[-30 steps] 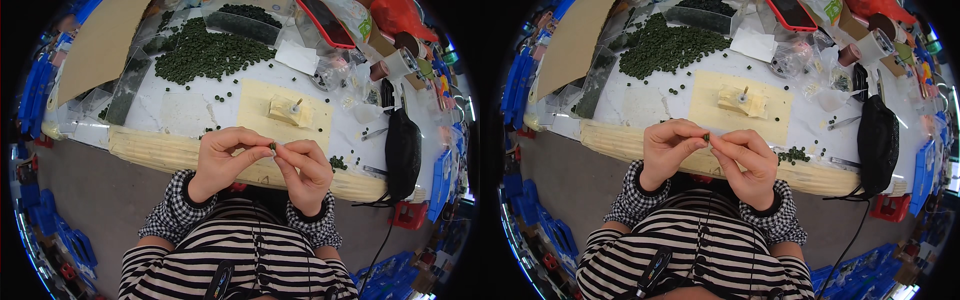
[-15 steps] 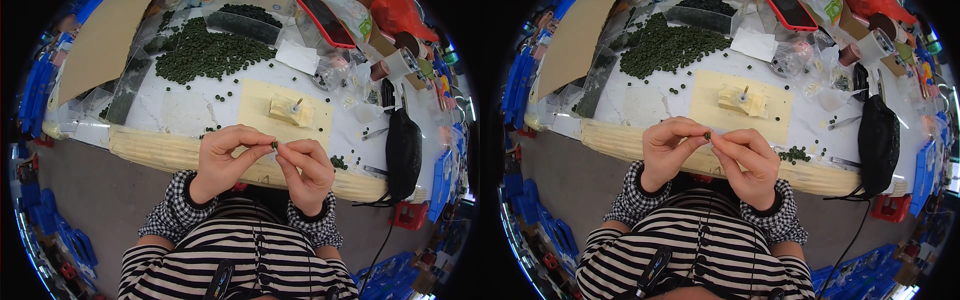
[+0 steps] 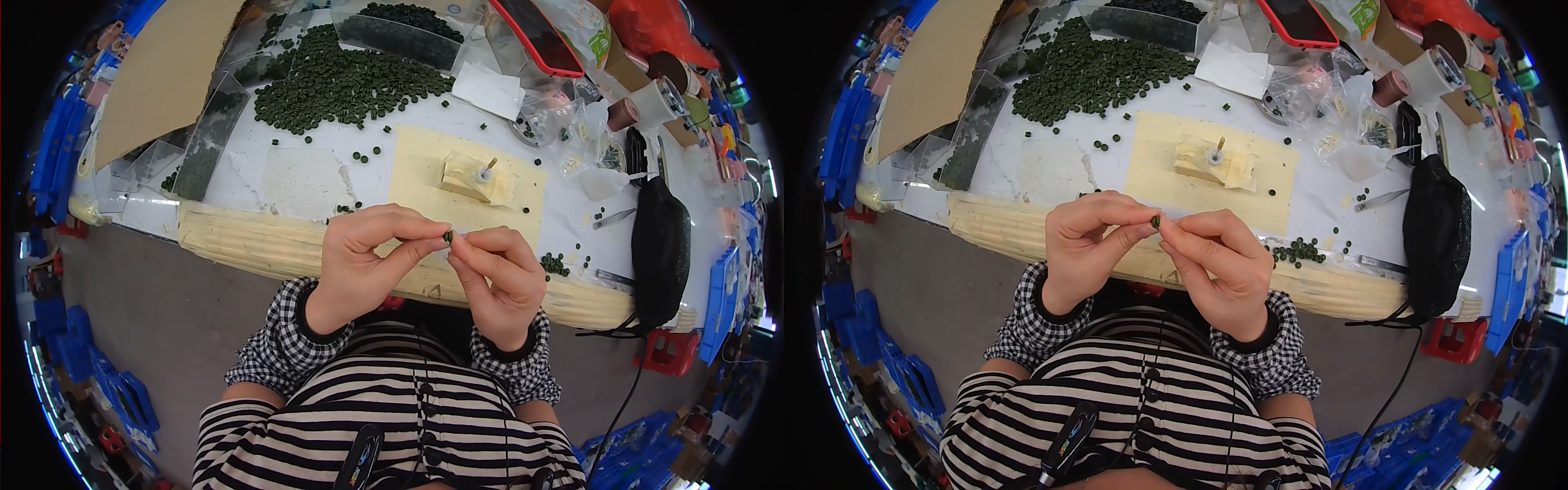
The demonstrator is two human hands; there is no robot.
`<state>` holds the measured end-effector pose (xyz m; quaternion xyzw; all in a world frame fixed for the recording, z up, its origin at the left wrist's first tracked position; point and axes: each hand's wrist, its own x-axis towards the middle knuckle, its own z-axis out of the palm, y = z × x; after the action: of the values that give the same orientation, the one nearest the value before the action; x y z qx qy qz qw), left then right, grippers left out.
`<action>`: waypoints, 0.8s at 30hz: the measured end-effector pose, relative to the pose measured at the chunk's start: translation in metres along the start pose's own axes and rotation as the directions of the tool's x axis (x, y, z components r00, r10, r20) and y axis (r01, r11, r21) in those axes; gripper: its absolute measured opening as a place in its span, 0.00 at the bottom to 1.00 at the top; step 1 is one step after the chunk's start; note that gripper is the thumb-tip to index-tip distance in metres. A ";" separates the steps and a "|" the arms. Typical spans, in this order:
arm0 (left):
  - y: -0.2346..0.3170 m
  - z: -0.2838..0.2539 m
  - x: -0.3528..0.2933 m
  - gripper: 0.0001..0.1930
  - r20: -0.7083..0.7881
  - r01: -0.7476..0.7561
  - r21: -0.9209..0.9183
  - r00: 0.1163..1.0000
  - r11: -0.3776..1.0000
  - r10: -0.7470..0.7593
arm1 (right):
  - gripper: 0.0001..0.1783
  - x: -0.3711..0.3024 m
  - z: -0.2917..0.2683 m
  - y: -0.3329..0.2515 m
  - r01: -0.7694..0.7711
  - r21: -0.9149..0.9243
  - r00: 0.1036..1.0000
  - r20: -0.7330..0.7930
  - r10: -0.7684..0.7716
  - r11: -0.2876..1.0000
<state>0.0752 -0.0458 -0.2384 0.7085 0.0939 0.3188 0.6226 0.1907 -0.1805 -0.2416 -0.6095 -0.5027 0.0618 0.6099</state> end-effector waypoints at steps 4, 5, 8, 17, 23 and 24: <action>0.003 -0.002 0.000 0.09 0.013 0.027 0.008 1.000 1.000 -0.027 | 0.16 0.000 -0.001 0.001 -0.002 0.003 1.000 0.020 0.002 1.000; 0.003 -0.002 -0.001 0.09 0.015 0.034 0.004 0.999 0.999 -0.034 | 0.16 0.000 -0.001 0.002 -0.004 0.005 1.000 0.022 0.004 1.000; 0.003 -0.002 -0.001 0.08 0.014 0.038 0.015 0.999 0.999 -0.039 | 0.16 -0.001 -0.001 0.003 -0.013 0.008 1.000 0.025 0.013 1.000; 0.002 -0.015 0.010 0.07 -0.010 0.115 0.327 0.993 0.938 -0.118 | 0.15 0.003 0.002 0.006 -0.076 -0.130 0.997 0.004 0.077 0.989; -0.022 -0.039 0.023 0.06 -0.069 0.013 0.740 0.996 0.673 0.056 | 0.15 0.003 -0.003 0.009 -0.071 -0.181 0.997 -0.025 0.068 0.981; -0.024 -0.040 0.024 0.06 -0.079 0.000 0.749 0.993 0.662 0.090 | 0.15 0.004 -0.003 0.007 -0.073 -0.194 0.997 -0.022 0.070 0.978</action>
<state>0.0774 0.0045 -0.2520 0.8850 0.2327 0.3059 0.2629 0.1986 -0.1787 -0.2445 -0.6843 -0.4795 0.0298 0.5486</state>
